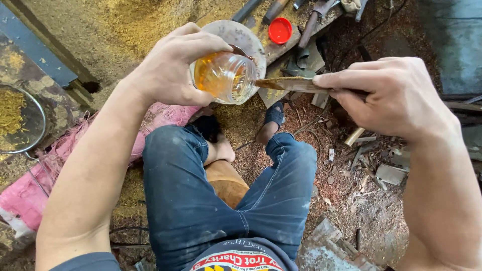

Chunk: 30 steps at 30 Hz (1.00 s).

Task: Mix liquid and powder components in a bowl using a stir stick in a woodworking workshop.

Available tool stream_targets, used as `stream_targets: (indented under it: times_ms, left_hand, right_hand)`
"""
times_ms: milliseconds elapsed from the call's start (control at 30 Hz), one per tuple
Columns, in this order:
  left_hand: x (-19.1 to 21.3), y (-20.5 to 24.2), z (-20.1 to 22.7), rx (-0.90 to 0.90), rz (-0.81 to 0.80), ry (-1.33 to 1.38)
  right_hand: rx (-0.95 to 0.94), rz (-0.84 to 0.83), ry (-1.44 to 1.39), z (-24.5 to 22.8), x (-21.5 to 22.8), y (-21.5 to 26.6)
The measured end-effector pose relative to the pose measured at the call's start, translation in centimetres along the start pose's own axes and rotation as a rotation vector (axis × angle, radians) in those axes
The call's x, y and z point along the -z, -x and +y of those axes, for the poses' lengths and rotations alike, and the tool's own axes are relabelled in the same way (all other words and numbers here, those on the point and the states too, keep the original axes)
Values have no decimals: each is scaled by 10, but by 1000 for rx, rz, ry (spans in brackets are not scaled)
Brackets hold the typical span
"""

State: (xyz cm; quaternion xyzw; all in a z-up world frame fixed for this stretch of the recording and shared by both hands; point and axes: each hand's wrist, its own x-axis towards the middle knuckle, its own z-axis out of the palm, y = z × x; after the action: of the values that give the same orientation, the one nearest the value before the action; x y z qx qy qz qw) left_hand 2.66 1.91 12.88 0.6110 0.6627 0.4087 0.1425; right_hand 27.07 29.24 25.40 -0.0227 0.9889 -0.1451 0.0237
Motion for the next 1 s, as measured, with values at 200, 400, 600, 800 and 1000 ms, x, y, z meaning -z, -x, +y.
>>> stream_targets:
  times_ms: [200, 400, 600, 800, 1000]
  left_hand:
    - [-4, -3, -8, -38, 9, 18]
    - [-4, 0, -11, -58, 50, 23]
    - [-8, 3, -13, -45, 71, 51]
    - [-20, 4, -15, -45, 99, 56]
    - [-37, 25, -23, 95, 183, 148]
  right_hand:
    - [4, -39, -36, 0, -3, 3]
    - [2, -54, -95, -1, -3, -1]
    - [-17, -65, -192, -4, -6, -5]
    - [-24, -42, -368, 0, -13, -3]
    - [-104, 86, -746, 16, -26, 13]
